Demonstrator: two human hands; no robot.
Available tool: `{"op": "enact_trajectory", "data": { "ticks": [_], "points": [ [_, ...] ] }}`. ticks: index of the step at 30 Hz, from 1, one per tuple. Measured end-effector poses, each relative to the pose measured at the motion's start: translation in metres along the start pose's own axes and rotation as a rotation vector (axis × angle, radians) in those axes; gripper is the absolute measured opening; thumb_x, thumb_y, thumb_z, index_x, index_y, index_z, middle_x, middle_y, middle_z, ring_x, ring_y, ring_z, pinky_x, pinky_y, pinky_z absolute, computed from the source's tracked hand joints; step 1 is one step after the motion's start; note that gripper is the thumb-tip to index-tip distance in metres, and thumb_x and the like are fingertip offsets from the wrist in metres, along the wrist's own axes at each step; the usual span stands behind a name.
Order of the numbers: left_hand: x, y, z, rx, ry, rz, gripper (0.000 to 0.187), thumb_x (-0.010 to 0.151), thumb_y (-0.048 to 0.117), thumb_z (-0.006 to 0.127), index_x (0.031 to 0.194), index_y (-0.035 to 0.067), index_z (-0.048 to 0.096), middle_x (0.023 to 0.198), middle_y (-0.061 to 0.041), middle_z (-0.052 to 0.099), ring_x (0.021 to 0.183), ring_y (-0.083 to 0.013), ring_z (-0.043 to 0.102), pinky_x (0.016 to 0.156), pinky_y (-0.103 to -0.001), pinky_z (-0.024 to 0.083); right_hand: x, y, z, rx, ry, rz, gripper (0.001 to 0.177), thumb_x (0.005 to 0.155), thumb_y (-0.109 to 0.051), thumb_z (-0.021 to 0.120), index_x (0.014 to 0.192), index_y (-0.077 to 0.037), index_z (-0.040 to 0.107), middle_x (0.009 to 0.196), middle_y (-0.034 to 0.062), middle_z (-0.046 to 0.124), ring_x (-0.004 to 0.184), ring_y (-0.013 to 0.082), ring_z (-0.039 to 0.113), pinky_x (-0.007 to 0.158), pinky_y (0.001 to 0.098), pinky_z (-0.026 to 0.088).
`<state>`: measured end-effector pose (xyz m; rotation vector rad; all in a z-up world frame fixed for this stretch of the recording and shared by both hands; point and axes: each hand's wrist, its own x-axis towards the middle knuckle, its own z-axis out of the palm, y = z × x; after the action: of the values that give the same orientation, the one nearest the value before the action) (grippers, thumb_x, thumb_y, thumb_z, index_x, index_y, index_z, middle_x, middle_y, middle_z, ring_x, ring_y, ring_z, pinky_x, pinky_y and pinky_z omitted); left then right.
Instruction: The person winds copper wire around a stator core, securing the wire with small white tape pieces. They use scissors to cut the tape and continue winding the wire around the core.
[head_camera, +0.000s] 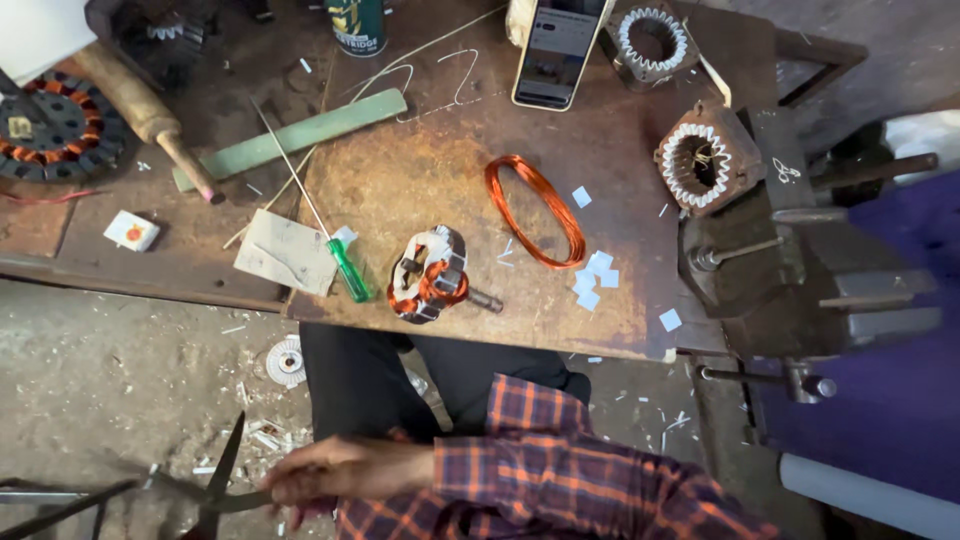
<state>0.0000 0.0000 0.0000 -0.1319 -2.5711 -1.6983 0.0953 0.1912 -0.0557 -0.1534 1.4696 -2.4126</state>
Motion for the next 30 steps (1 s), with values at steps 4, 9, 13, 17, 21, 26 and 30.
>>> {"op": "enact_trajectory", "data": {
  "ticks": [4,9,13,17,21,26,30],
  "points": [
    [-0.004,0.023,0.026,-0.050,-0.090,0.008,0.021,0.087,-0.003,0.073,0.108,-0.007,0.071,0.089,-0.022,0.073,0.070,-0.0227,0.070,0.065,-0.030,0.055,-0.019,-0.011,0.016,0.190,0.109,0.033,0.050,0.110,-0.035,0.066,0.137,0.006,0.058,0.105,0.0061,0.068,0.094,0.0112,0.063,0.080,0.0275,0.052],
    [-0.027,0.046,0.045,-0.123,-0.218,-0.006,0.020,0.087,-0.004,0.073,0.107,-0.007,0.071,0.085,-0.021,0.074,0.066,-0.0207,0.070,0.062,-0.028,0.056,-0.053,-0.070,0.005,-0.044,0.296,0.050,0.040,0.099,-0.026,0.074,0.127,0.000,0.061,0.101,0.0077,0.073,0.090,0.0131,0.069,0.077,0.0297,0.054],
    [-0.049,0.058,0.050,-0.194,-0.306,-0.050,0.018,0.087,-0.006,0.073,0.106,-0.007,0.071,0.081,-0.020,0.075,0.062,-0.0191,0.071,0.059,-0.026,0.056,-0.120,-0.131,-0.012,-0.923,0.233,0.210,0.029,0.090,-0.023,0.075,0.112,-0.005,0.072,0.085,0.0153,0.074,0.078,0.0323,0.073,0.068,0.0414,0.054],
    [-0.065,0.086,0.053,-0.285,-0.327,-0.087,0.017,0.087,-0.007,0.074,0.105,-0.008,0.072,0.078,-0.020,0.076,0.059,-0.0174,0.072,0.057,-0.025,0.057,-0.150,-0.139,0.004,-1.265,0.133,0.234,0.030,0.085,-0.016,0.071,0.111,-0.002,0.069,0.095,0.0196,0.072,0.092,0.0389,0.070,0.076,0.0466,0.054],
    [-0.064,0.111,0.078,-0.408,-0.376,-0.131,0.011,0.090,-0.003,0.074,0.098,-0.008,0.067,0.087,-0.017,0.075,0.070,-0.0163,0.073,0.062,-0.025,0.059,-0.174,-0.136,0.014,-0.934,0.244,0.220,0.033,0.097,-0.021,0.069,0.120,0.002,0.066,0.101,0.0220,0.072,0.094,0.0385,0.070,0.080,0.0427,0.055],
    [-0.055,0.119,0.090,-0.538,-0.467,-0.293,0.013,0.085,-0.002,0.072,0.096,-0.007,0.066,0.079,-0.015,0.079,0.059,-0.0172,0.074,0.055,-0.028,0.063,-0.178,-0.126,0.007,-0.766,0.263,0.380,0.027,0.097,-0.022,0.071,0.113,0.000,0.068,0.092,0.0184,0.074,0.086,0.0309,0.074,0.075,0.0373,0.057],
    [-0.049,0.113,0.087,-0.480,-0.463,-0.288,0.017,0.087,-0.001,0.073,0.101,-0.010,0.074,0.082,-0.017,0.078,0.064,-0.0174,0.073,0.059,-0.028,0.059,-0.168,-0.115,-0.001,-0.732,0.304,0.493,0.039,0.078,-0.018,0.079,0.109,0.000,0.065,0.079,0.0146,0.072,0.073,0.0221,0.075,0.064,0.0340,0.059]
  ]
}}
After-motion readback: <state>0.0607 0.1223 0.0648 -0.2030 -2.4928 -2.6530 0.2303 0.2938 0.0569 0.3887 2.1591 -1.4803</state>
